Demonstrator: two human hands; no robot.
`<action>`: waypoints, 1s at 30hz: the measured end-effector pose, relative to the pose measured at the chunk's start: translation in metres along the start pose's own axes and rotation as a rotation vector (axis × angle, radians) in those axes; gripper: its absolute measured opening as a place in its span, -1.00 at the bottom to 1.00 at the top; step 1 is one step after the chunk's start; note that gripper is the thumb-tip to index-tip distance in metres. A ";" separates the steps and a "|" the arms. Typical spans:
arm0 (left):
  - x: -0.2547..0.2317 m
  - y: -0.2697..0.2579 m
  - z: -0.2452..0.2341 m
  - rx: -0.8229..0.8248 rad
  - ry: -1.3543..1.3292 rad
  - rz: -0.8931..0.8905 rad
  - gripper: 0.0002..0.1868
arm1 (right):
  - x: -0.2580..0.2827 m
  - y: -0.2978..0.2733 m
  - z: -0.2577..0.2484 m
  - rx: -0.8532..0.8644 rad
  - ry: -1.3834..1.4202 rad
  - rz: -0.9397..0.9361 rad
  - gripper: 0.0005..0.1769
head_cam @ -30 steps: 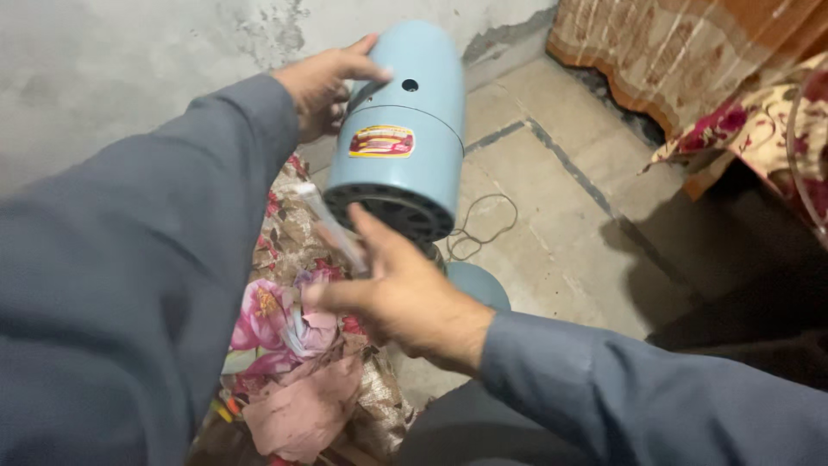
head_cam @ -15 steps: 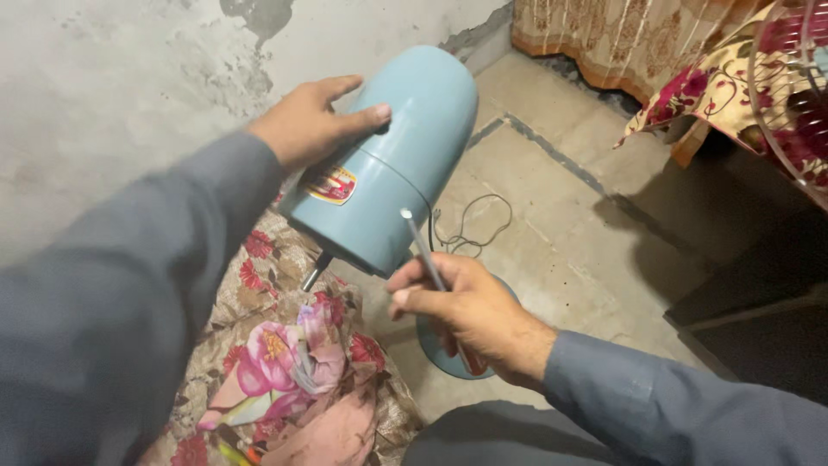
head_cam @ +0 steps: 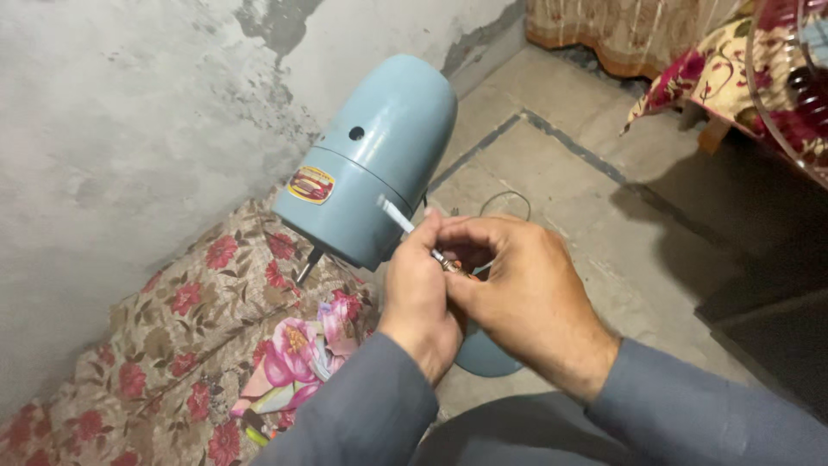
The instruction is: The person uses a screwdriver to loosen and remove screws from the casing of a light blue electric fan. They rotate the fan head to access different screw locations and continue unscrewing throughout the clip.
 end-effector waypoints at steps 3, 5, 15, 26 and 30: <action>0.000 0.011 -0.003 -0.002 -0.214 -0.084 -0.59 | -0.012 0.007 -0.006 0.038 0.298 0.165 -0.68; 0.000 0.009 -0.003 0.157 -0.296 -0.131 -0.54 | -0.022 0.008 -0.017 -0.009 0.393 0.243 -0.73; 0.019 0.020 -0.002 0.414 -0.453 -0.164 -0.45 | -0.012 0.010 -0.036 0.087 -0.306 -0.254 -0.76; 0.023 -0.002 -0.031 -0.043 -0.154 -0.243 -0.57 | -0.043 0.006 -0.030 0.037 0.247 -0.009 -0.96; -0.023 -0.018 -0.020 0.075 0.309 0.025 -0.67 | -0.064 0.012 -0.036 -0.175 0.460 0.264 -0.92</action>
Point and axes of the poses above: each hand's wrist, its own y-axis towards the middle knuckle, its own z-axis out of the palm, x = y × z, the point moved 5 cm from there along y, towards the middle knuckle, and after that the axes turned 14 degrees about -z, right-handed, at the moved point
